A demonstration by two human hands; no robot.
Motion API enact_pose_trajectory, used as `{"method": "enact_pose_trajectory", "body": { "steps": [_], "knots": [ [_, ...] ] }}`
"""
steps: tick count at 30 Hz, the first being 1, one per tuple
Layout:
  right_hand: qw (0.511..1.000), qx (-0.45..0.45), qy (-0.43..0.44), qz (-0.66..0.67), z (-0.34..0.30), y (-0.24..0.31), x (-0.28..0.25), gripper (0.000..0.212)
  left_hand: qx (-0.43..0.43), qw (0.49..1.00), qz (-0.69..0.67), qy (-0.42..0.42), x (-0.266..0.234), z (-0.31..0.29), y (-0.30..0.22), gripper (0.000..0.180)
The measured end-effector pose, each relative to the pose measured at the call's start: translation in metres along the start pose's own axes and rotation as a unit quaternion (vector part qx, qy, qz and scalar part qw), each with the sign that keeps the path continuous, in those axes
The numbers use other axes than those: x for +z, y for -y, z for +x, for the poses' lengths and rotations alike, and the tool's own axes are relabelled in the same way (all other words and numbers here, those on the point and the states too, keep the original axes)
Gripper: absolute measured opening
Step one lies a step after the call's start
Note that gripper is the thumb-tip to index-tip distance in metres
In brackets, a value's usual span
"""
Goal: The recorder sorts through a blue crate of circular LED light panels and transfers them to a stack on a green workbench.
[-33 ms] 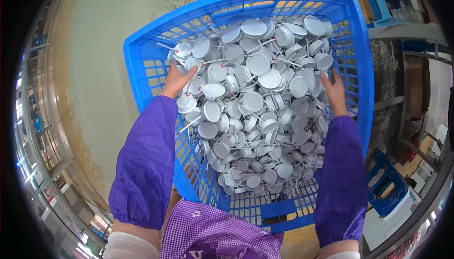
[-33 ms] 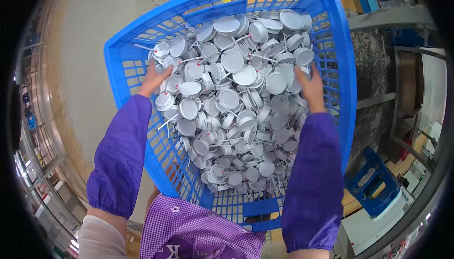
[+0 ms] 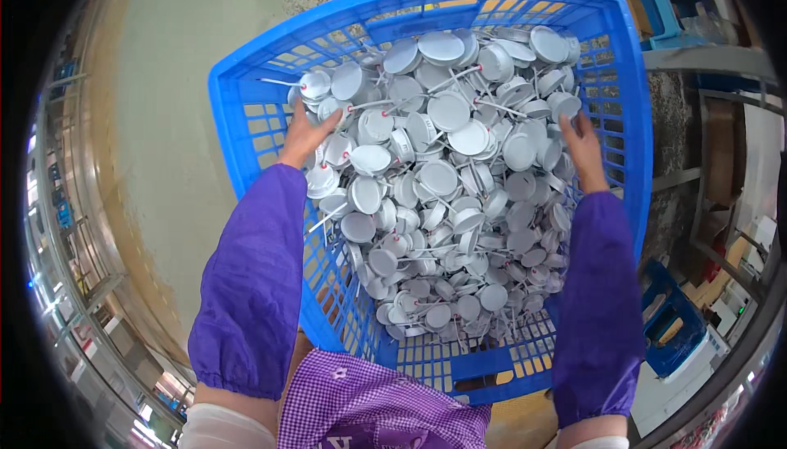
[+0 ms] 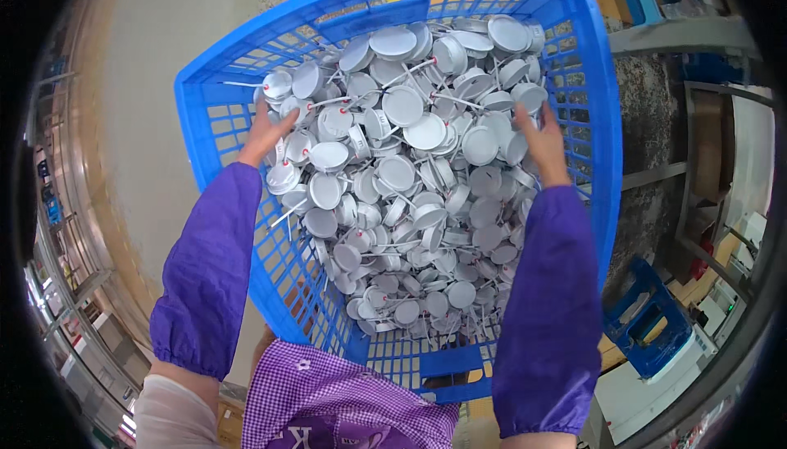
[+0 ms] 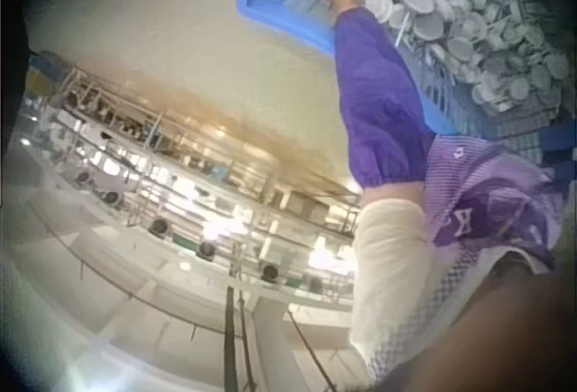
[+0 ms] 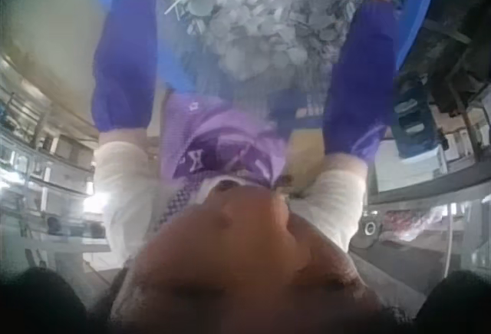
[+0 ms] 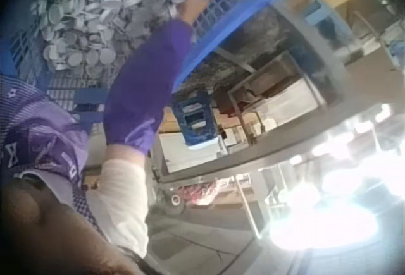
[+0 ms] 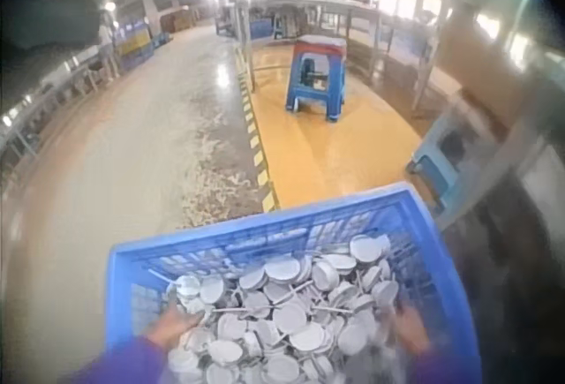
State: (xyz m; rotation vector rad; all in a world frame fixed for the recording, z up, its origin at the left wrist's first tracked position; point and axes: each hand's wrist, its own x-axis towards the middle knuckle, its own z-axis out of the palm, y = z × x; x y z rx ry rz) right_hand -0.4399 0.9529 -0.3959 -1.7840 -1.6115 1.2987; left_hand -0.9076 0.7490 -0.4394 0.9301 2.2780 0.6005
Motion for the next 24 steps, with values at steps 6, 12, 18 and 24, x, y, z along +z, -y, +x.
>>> {"method": "enact_pose_trajectory", "body": {
  "steps": [6,12,18,24],
  "knots": [
    [0.991,0.120,0.039,-0.043,0.067,0.001,-0.012,0.086,-0.047,0.970,-0.239,-0.028,0.032,0.012,-0.028,0.112],
    [0.980,0.142,0.138,-0.002,0.063,0.011,-0.017,0.088,-0.066,0.981,-0.177,0.050,0.035,0.007,-0.056,0.098],
    [0.974,0.113,0.138,-0.138,0.103,0.006,-0.019,0.087,-0.117,0.944,-0.288,0.107,0.042,0.035,-0.056,0.089],
    [0.941,0.218,0.258,0.019,0.088,-0.020,0.019,0.089,-0.106,0.948,-0.197,0.229,0.048,0.040,-0.059,0.099]
  ]
}}
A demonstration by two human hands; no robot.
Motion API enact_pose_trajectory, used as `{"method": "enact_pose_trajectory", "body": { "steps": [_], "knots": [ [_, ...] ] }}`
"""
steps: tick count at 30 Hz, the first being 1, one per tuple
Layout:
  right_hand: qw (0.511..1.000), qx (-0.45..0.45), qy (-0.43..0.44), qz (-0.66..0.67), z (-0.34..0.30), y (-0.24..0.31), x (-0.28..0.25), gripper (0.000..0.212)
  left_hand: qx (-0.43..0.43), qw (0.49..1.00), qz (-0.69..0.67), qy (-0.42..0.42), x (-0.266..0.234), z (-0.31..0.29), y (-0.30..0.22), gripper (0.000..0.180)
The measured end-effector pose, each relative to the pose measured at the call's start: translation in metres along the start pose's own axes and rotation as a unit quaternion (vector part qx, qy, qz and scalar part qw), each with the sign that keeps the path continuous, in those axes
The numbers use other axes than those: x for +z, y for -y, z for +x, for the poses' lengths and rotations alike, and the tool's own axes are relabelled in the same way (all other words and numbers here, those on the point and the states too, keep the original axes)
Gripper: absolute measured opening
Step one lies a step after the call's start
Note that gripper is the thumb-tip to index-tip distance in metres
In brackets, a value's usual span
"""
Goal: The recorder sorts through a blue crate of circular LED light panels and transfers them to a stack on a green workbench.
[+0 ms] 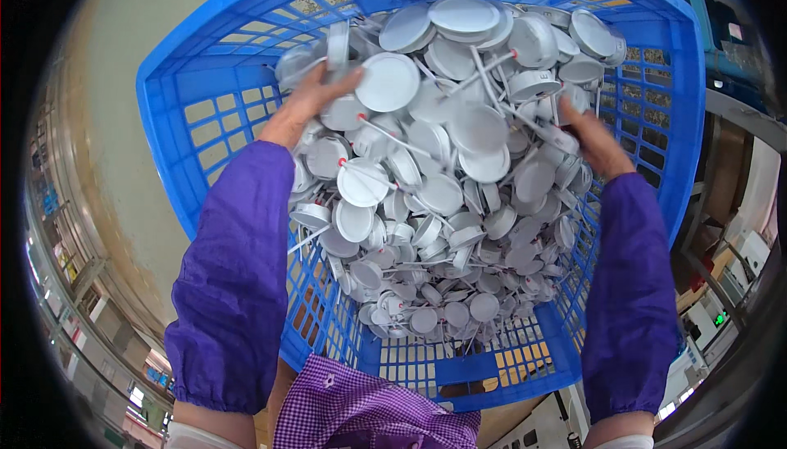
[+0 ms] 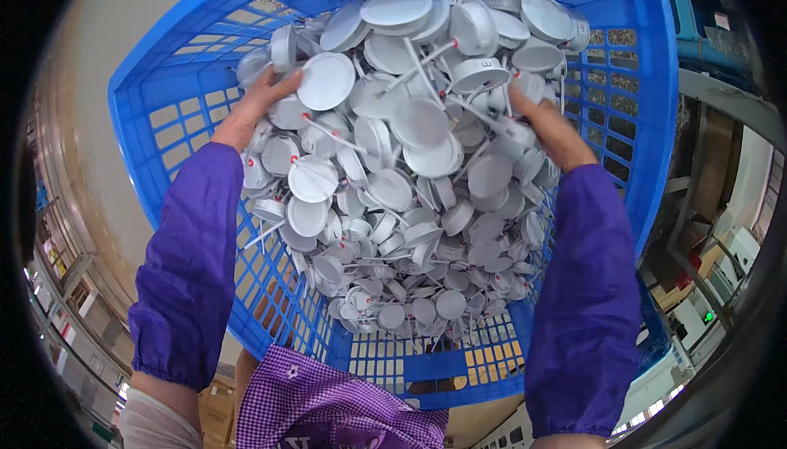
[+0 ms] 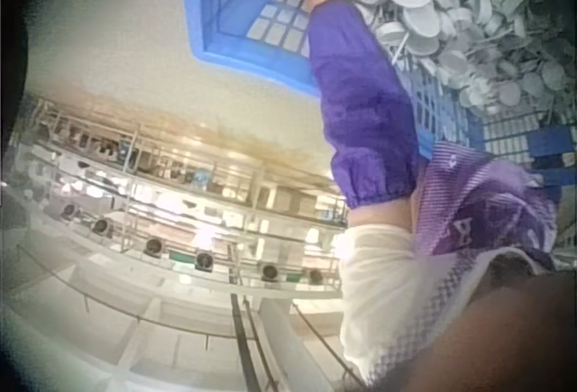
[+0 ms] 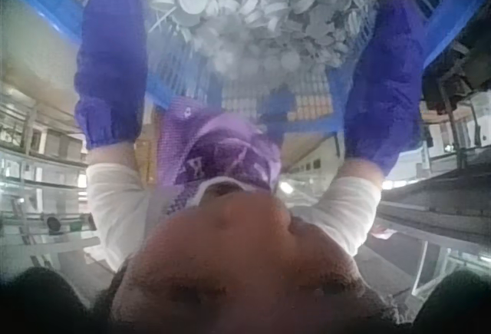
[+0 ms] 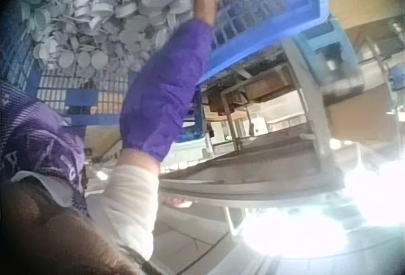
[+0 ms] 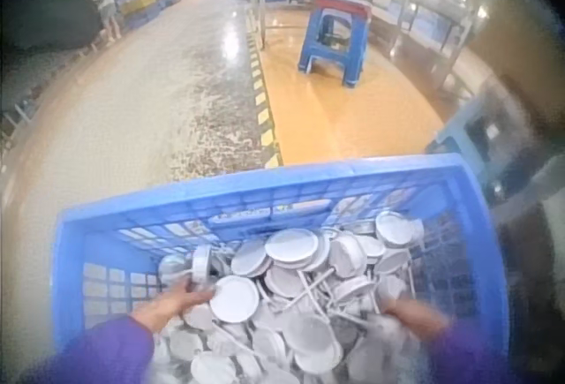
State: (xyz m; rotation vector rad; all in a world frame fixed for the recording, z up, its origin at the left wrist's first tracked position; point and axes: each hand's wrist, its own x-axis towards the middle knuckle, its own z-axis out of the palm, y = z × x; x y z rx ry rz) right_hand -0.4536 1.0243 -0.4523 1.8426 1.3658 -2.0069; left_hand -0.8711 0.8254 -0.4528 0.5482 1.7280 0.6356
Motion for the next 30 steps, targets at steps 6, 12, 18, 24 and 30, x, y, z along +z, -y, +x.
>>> {"method": "enact_pose_trajectory", "body": {
  "steps": [6,12,18,24,30],
  "knots": [
    [0.917,-0.081,0.065,0.386,0.006,0.009,0.014,0.067,0.035,0.973,-0.223,0.047,0.018,0.013,-0.022,0.087],
    [0.973,-0.069,0.025,0.219,-0.001,0.026,0.049,0.054,0.061,0.966,-0.226,0.106,0.066,0.003,-0.072,0.073],
    [0.945,-0.056,0.009,0.323,0.008,0.043,0.051,0.064,0.174,0.982,-0.070,0.033,0.100,0.048,-0.064,0.063],
    [0.963,-0.005,0.077,0.257,-0.006,0.042,0.095,0.058,0.176,0.974,-0.141,0.024,0.121,0.030,-0.057,0.059],
    [0.942,0.026,-0.032,0.332,-0.004,0.031,0.133,0.059,0.280,0.952,0.010,-0.124,0.139,0.047,-0.040,0.048]
  ]
}}
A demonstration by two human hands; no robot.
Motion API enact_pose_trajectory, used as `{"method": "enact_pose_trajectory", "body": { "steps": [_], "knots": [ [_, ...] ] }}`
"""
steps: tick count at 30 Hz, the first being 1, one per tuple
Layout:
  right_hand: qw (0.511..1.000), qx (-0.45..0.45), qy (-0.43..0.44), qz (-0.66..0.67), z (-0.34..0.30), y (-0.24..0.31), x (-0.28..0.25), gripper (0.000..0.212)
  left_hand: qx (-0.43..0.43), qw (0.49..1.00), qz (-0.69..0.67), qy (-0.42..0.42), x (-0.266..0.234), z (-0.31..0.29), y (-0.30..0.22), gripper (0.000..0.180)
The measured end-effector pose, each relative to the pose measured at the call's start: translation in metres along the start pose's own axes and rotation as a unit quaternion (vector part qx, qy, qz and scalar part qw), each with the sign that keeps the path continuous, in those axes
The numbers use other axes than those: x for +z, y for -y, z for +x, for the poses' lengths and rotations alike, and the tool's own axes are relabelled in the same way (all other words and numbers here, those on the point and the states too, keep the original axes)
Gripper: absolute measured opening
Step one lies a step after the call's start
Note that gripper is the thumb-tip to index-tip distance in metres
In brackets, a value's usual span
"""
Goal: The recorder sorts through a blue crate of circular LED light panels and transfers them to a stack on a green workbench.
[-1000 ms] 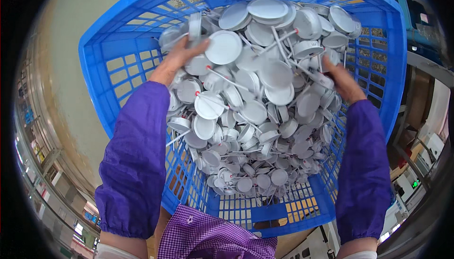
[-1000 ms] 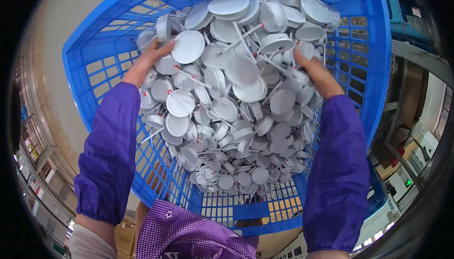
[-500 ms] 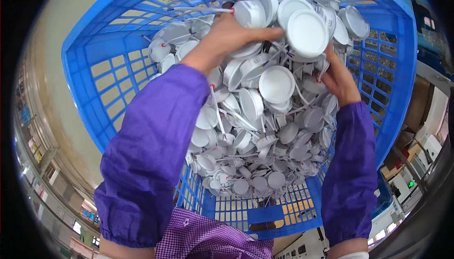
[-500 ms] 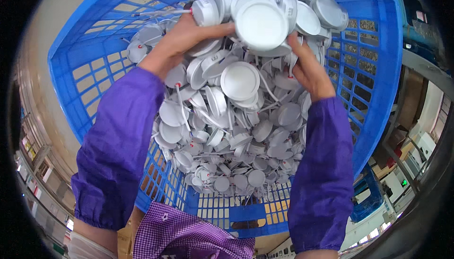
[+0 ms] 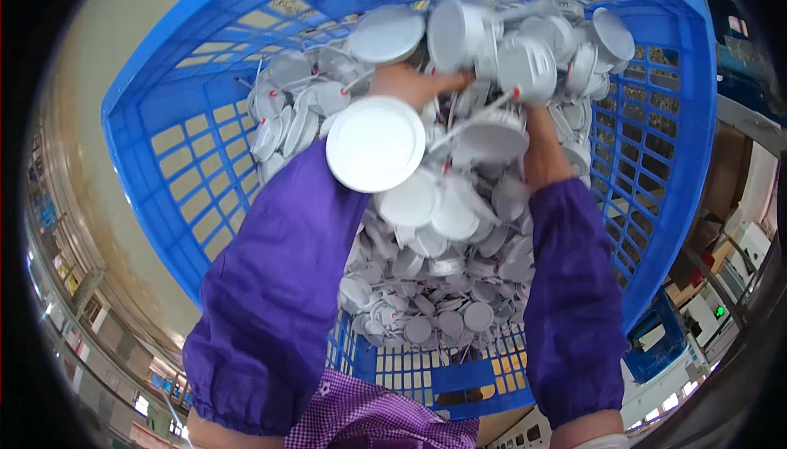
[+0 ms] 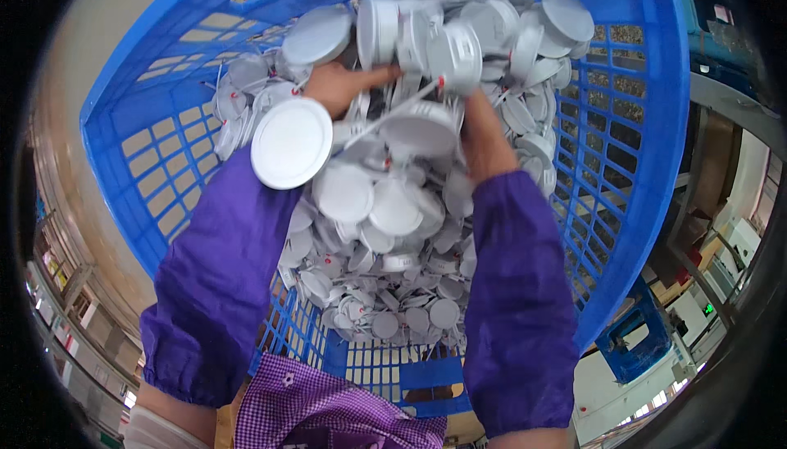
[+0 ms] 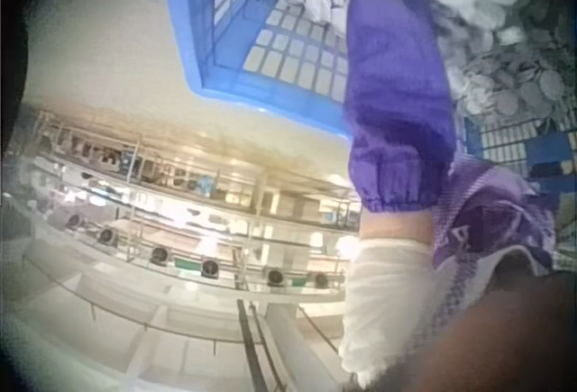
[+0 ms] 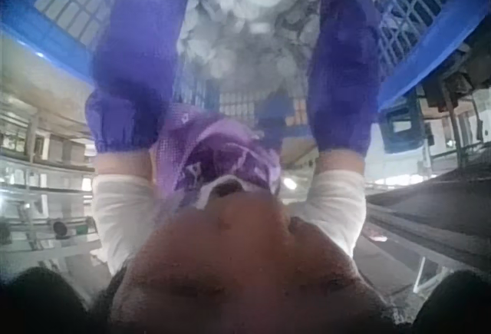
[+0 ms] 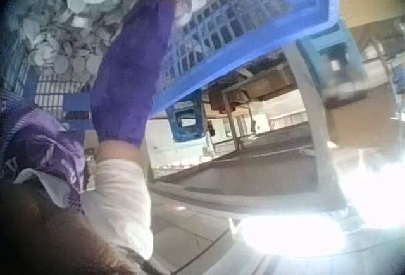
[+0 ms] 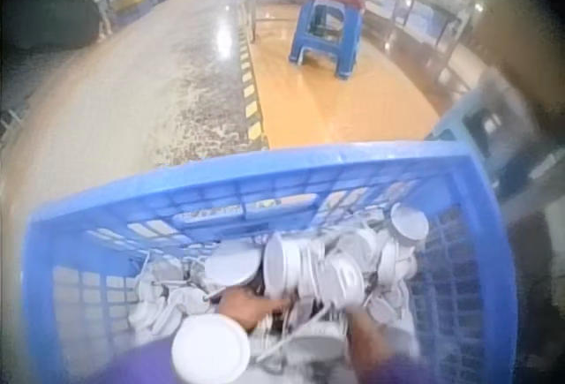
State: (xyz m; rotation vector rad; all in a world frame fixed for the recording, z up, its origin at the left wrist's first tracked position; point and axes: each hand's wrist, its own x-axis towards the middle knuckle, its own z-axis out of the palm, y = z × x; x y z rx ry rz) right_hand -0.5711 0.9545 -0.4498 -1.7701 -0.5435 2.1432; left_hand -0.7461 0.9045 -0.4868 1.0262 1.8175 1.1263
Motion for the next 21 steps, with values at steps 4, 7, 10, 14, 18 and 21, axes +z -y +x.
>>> {"method": "enact_pose_trajectory", "body": {
  "steps": [4,7,10,14,18,21],
  "knots": [
    [0.998,-0.038,0.029,0.049,0.025,-0.004,-0.022,0.064,0.034,0.992,0.117,-0.010,0.007,-0.012,-0.018,0.046],
    [0.994,-0.051,0.059,0.081,0.031,-0.008,-0.010,0.061,-0.030,0.997,-0.018,0.067,0.000,-0.011,-0.017,0.044],
    [0.992,-0.104,0.074,0.018,0.001,-0.024,-0.011,0.048,-0.070,0.982,-0.130,0.120,0.002,-0.021,-0.017,0.049],
    [0.985,-0.088,0.112,0.099,-0.048,-0.037,-0.027,0.046,-0.041,0.992,-0.080,0.090,0.003,-0.078,-0.045,0.056],
    [0.981,-0.109,0.116,0.110,-0.094,-0.060,-0.048,0.043,0.030,0.997,-0.008,0.067,-0.004,-0.127,-0.084,0.057],
    [0.985,-0.113,0.100,0.088,-0.128,-0.070,-0.065,0.042,0.065,0.994,0.078,0.029,-0.008,-0.161,-0.122,0.059]
  ]
}}
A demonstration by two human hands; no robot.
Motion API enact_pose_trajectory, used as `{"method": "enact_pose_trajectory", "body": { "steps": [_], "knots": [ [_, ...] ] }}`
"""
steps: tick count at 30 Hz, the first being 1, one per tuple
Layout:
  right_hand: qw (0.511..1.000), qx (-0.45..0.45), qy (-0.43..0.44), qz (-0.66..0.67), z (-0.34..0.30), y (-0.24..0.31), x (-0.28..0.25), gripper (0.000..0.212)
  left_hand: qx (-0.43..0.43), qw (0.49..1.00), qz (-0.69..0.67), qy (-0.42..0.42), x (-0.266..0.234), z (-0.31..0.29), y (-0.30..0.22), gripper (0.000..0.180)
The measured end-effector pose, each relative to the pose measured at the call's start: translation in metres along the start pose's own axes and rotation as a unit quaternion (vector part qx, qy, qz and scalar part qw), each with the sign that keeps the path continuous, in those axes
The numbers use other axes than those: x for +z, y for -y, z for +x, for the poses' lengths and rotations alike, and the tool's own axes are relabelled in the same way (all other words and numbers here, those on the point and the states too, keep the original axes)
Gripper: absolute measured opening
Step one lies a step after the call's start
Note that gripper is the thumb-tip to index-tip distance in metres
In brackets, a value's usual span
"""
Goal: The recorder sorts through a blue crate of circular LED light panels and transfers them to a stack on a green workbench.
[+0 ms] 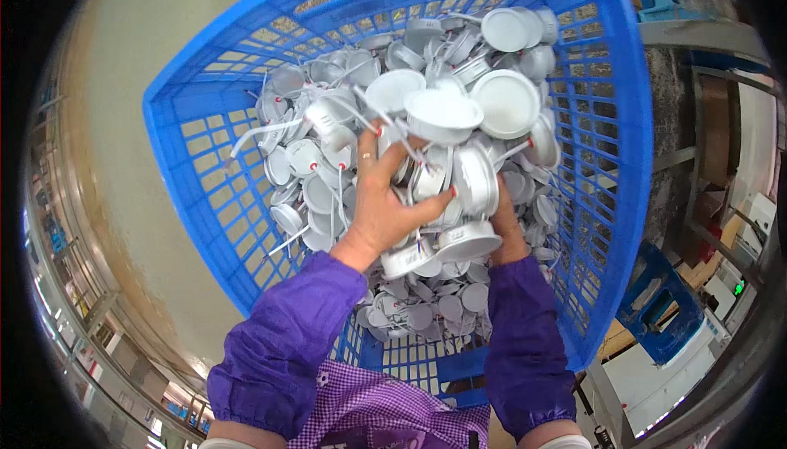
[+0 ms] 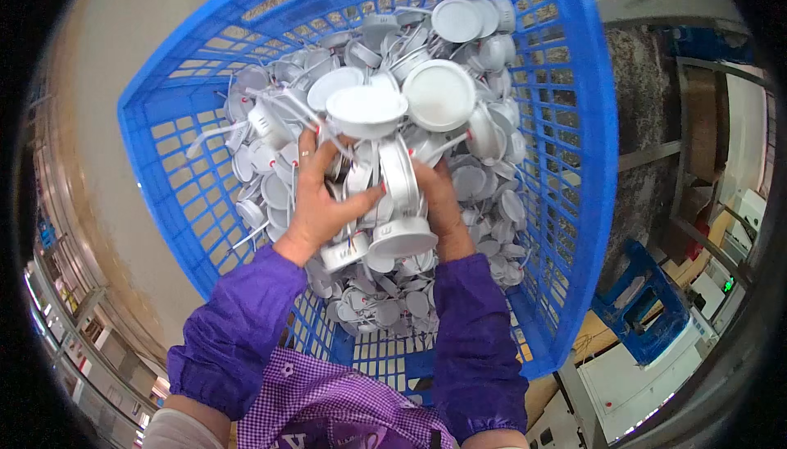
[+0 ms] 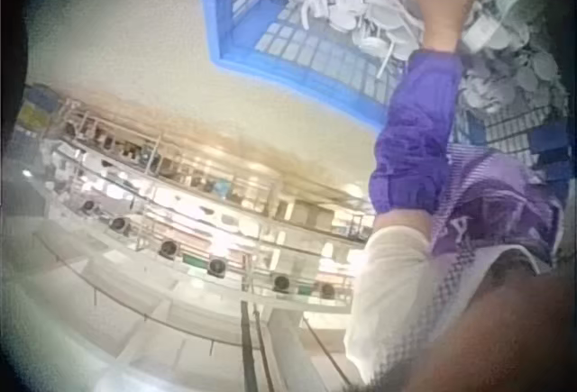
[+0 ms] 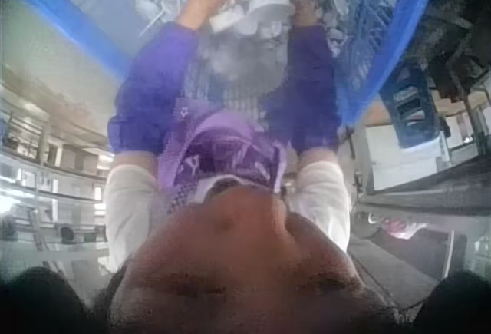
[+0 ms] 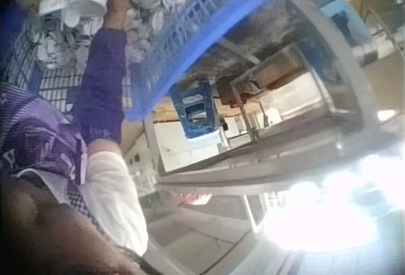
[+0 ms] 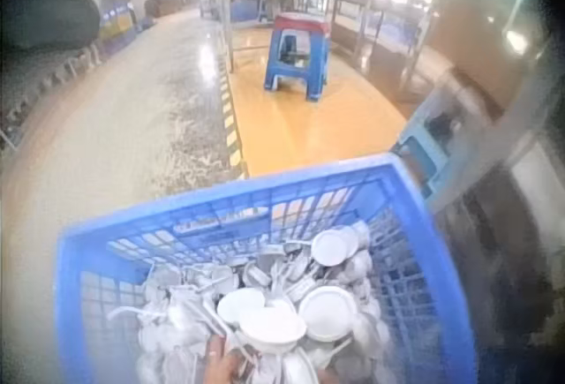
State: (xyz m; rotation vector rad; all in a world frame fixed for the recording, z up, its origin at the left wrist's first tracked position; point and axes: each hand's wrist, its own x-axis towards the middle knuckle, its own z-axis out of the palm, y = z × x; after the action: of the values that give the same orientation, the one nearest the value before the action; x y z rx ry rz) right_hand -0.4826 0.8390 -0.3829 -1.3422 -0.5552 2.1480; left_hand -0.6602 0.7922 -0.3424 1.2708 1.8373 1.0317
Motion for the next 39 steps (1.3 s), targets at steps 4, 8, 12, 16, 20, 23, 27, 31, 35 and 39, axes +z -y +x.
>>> {"method": "enact_pose_trajectory", "body": {
  "steps": [4,8,12,16,20,23,27,31,35,39],
  "knots": [
    [0.990,-0.074,-0.038,-0.113,-0.077,0.011,0.038,0.041,0.004,1.000,0.001,0.008,-0.032,-0.044,-0.049,0.058],
    [0.938,-0.225,0.081,-0.249,-0.140,0.013,0.033,0.046,0.045,0.999,0.020,0.018,-0.067,-0.082,-0.113,0.059],
    [1.000,-0.019,-0.011,0.005,-0.227,0.059,0.078,0.056,0.093,0.995,0.036,0.029,-0.106,-0.110,-0.205,0.058],
    [0.998,-0.050,0.027,0.007,-0.308,0.122,0.111,0.062,0.102,0.992,0.053,0.041,-0.146,-0.130,-0.300,0.061],
    [0.989,-0.118,0.061,0.066,-0.384,0.205,0.131,0.069,0.156,0.985,0.043,0.067,-0.166,-0.128,-0.403,0.068],
    [0.984,-0.160,-0.007,0.074,-0.441,0.280,0.107,0.076,0.225,0.970,0.024,0.084,-0.142,-0.115,-0.495,0.065],
    [0.937,-0.327,-0.047,0.115,-0.501,0.370,0.017,0.054,0.337,0.930,-0.094,0.113,-0.036,-0.081,-0.602,0.058],
    [0.894,-0.425,0.052,0.132,-0.528,0.477,-0.095,0.038,0.419,0.892,-0.132,0.110,0.104,-0.022,-0.712,0.064],
    [0.860,-0.484,-0.134,0.084,-0.539,0.575,-0.221,0.040,0.359,0.891,-0.102,0.259,0.230,0.005,-0.798,0.085],
    [0.850,-0.476,-0.215,0.065,-0.539,0.631,-0.270,0.063,0.402,0.863,0.025,0.304,0.272,0.021,-0.798,0.085]
  ]
}}
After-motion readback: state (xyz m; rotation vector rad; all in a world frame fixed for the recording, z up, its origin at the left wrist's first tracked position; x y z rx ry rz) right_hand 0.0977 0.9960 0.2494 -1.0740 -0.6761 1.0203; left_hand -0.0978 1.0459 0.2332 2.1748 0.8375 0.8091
